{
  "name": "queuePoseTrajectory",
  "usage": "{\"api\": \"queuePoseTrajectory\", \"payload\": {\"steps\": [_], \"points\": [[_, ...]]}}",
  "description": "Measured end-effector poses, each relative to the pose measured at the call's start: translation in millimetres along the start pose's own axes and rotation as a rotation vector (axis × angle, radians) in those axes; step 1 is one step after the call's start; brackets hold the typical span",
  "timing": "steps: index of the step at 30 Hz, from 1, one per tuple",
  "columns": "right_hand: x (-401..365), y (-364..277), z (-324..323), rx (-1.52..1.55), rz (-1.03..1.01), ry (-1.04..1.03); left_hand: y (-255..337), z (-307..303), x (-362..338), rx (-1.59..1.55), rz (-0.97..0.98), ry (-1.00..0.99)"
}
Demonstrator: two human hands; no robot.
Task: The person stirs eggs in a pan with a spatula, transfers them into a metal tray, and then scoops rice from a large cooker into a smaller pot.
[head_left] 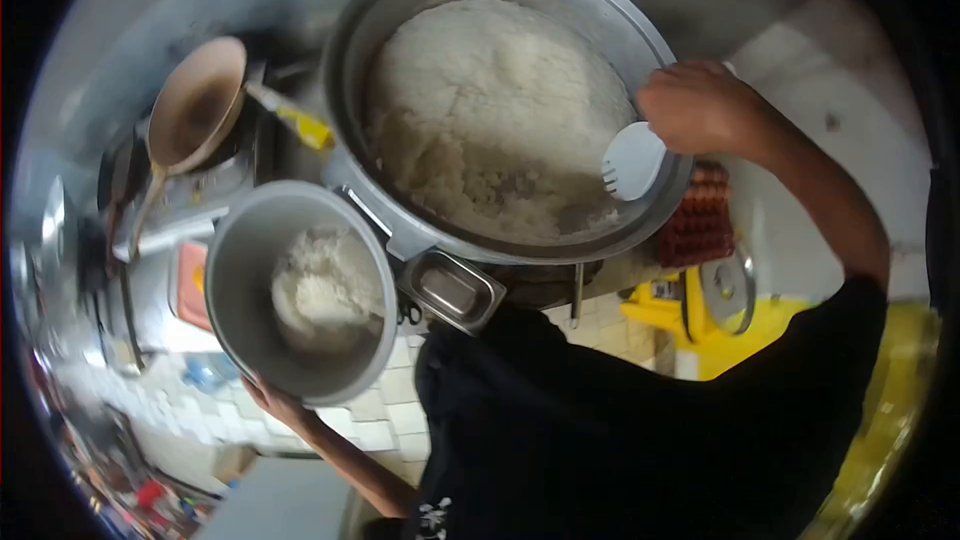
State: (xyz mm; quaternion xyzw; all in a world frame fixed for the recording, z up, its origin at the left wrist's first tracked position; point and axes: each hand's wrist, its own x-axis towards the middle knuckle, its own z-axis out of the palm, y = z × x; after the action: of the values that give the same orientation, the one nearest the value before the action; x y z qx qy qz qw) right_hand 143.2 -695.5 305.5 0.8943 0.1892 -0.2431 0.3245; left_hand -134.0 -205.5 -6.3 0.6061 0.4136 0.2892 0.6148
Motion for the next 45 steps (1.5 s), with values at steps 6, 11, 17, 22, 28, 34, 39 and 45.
{"api": "queuePoseTrajectory", "payload": {"steps": [6, 11, 17, 22, 28, 34, 39, 45], "points": [[101, 11, 61, 0.103, -0.251, -0.592, -49, -44, 42, 0.467, 0.384, -0.089], [107, -37, 89, 0.290, -0.188, -0.352, -18, -16, 17, 0.318, 0.188, 0.012], [100, -35, 79, 0.474, -0.295, -0.213, 4, 1, 7, 0.172, 0.006, 0.052], [111, -55, 101, 0.760, -0.232, -0.501, 6, 2, 4, 0.251, -0.027, 0.108], [119, -82, 97, 0.832, -0.439, 0.087, 19, 12, -4, 0.222, -0.067, 0.141], [111, -78, 94, 0.806, -0.438, 0.220, -12, -12, 12, 0.278, 0.026, 0.083], [110, -66, 103, 0.805, -0.495, 0.324, 8, 3, -2, 0.155, -0.034, 0.109], [97, -56, 96, 0.761, -0.480, 0.411, 9, 4, 2, 0.038, -0.046, 0.042]]}}
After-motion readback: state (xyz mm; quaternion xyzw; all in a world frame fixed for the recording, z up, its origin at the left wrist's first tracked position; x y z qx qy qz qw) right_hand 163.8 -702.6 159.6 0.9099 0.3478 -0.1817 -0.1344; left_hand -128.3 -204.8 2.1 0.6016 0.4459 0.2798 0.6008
